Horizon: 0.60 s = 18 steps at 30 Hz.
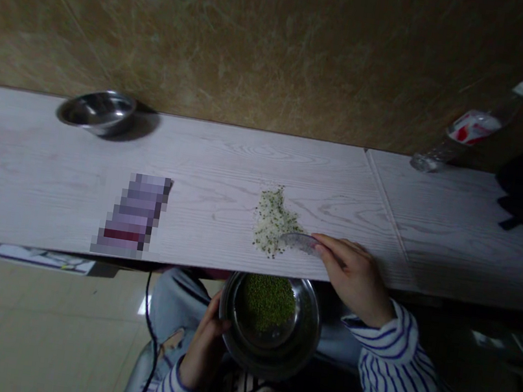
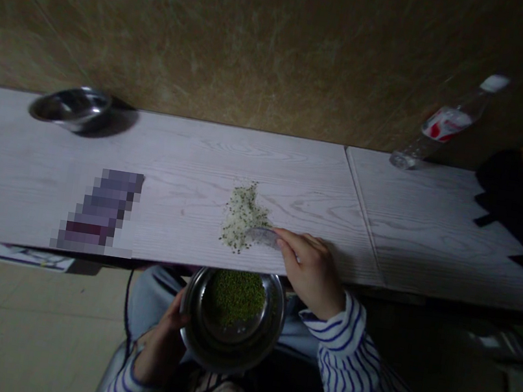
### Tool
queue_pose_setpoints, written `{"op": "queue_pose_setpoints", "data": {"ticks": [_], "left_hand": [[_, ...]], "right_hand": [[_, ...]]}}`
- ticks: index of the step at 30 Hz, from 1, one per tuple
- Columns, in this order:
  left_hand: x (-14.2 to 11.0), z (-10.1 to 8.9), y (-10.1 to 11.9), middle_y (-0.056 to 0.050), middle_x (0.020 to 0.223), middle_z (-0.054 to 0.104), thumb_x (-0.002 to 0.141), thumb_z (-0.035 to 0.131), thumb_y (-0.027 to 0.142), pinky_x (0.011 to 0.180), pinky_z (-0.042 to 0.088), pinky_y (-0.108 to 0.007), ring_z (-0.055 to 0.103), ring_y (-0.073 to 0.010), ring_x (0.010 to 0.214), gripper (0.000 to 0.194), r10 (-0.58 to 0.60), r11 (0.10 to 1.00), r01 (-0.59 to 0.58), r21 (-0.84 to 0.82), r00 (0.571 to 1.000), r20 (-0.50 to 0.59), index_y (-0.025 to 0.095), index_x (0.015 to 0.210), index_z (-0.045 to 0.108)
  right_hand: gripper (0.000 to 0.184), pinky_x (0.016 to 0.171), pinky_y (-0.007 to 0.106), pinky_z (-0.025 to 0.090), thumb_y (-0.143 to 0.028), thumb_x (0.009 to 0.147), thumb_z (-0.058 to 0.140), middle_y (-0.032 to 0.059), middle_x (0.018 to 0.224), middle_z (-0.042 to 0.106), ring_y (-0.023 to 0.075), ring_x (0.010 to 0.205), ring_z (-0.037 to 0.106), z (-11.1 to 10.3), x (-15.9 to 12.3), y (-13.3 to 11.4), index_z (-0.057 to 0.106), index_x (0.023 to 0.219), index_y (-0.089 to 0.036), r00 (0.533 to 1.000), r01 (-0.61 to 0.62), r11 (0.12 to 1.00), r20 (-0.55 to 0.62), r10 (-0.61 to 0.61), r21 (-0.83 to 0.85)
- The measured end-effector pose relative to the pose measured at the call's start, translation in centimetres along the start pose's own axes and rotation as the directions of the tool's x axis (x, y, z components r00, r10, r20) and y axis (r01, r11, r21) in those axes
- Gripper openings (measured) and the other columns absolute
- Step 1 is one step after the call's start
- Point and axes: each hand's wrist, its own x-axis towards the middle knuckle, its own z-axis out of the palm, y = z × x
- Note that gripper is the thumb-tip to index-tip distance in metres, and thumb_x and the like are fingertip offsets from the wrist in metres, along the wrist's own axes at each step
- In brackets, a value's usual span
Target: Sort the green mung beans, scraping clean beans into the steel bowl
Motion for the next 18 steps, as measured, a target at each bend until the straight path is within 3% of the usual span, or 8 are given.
{"op": "queue_pose_setpoints", "data": {"ticks": [8, 18], "left_hand": [[0.0, 0.0, 0.1, -0.008, 0.13, 0.07, 0.072, 0.072, 0.032, 0.111, 0.037, -0.051, 0.05, -0.0391, 0.134, 0.051, 0.0, 1.0, 0.0, 0.021, 1.0, -0.005, 0.025, 0.122, 0.073], [-0.2, 0.5, 0.4, -0.008, 0.131, 0.072, 0.07, 0.073, 0.03, 0.109, 0.041, -0.05, 0.053, -0.0389, 0.133, 0.053, -0.023, 0.999, 0.023, -0.044, 1.0, 0.002, 0.026, 0.122, 0.074]], "right_hand": [[0.026, 0.082, 0.039, 0.06, -0.025, 0.096, 0.054, 0.0061, 0.101, 0.081, 0.0242, 0.091, 0.076, -0.1, -0.8, 0.3, 0.076, 0.11, -0.025, 0.995, -0.045, 0.998, -0.094, 0.04, -0.05], [0.025, 0.082, 0.038, 0.056, -0.019, 0.098, 0.054, 0.0055, 0.101, 0.081, 0.0215, 0.09, 0.075, 0.5, -1.6, -0.4, 0.073, 0.114, -0.024, 0.999, 0.049, 0.999, 0.007, -0.049, -0.018]]}}
